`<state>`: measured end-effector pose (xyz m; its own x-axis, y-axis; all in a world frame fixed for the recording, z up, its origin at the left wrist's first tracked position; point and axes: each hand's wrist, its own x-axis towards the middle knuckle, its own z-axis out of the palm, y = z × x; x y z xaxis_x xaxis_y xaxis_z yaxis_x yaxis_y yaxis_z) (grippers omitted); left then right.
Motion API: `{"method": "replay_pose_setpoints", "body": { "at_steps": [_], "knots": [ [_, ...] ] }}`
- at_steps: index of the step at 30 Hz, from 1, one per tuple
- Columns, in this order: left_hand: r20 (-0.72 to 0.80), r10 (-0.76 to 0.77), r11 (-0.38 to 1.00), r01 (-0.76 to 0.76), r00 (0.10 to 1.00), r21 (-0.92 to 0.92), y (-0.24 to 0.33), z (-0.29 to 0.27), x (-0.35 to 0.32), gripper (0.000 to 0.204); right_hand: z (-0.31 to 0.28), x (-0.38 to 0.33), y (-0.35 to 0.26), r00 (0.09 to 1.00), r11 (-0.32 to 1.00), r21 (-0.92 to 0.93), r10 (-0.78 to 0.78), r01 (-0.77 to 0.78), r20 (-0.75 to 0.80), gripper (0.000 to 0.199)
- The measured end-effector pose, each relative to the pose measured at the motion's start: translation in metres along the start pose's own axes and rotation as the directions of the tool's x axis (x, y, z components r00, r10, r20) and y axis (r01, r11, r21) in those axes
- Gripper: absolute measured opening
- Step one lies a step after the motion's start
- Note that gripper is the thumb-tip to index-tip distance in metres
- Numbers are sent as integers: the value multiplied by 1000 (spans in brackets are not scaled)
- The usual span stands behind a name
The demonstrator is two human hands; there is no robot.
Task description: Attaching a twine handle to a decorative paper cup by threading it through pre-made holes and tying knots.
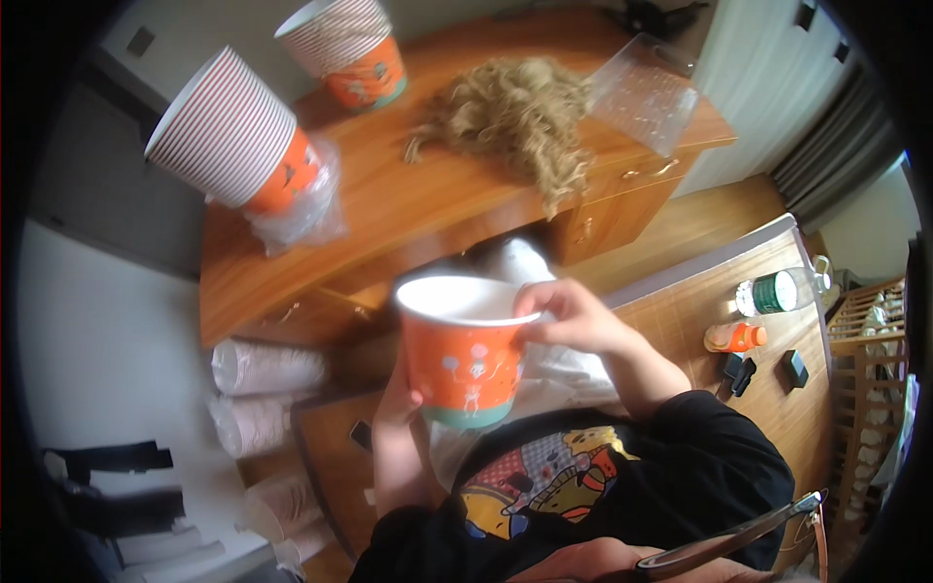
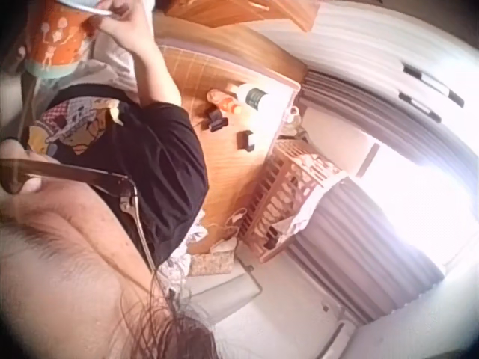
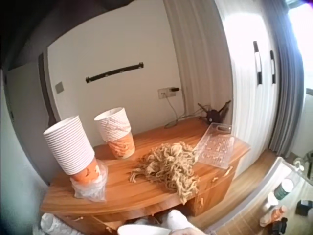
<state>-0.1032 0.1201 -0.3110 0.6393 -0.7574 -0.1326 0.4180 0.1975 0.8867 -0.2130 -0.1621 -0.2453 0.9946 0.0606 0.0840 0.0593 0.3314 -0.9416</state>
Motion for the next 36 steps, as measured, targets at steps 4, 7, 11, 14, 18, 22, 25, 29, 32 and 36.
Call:
{"method": "replay_pose_setpoints", "body": {
  "at_steps": [4,7,11,14,18,22,25,29,32,36],
  "knots": [
    [43,16,1000,-16,999,0,2,-2,0,111,-2,-1,6,1000,999,46,28,-27,-12,13],
    [73,39,999,-40,997,14,1,1,-2,111,-3,-4,8,999,998,56,32,-31,-14,13],
    [105,64,998,-66,992,16,-1,3,-1,112,-4,-11,18,999,999,45,28,-26,-45,12],
    [127,81,997,-82,989,9,1,12,9,113,-2,-15,23,996,997,-14,-78,78,-34,9],
    [184,39,995,-56,982,88,0,8,12,119,-7,-19,25,996,996,-26,-88,88,1,9],
    [202,3,991,-30,979,129,3,14,18,120,-14,-23,29,996,991,-99,-92,92,6,9],
    [208,-22,983,-17,978,181,2,14,26,122,-23,-27,29,994,983,-146,-106,110,31,10],
    [229,-50,969,-8,972,247,4,19,40,131,-33,-32,26,978,944,-254,-203,211,57,10],
    [227,-95,958,28,969,286,2,21,51,137,-42,-33,24,951,890,-339,-302,305,65,11],
    [217,-130,960,69,967,271,-6,18,58,132,-48,-29,19,917,840,-392,-399,375,23,13]
  ]
}}
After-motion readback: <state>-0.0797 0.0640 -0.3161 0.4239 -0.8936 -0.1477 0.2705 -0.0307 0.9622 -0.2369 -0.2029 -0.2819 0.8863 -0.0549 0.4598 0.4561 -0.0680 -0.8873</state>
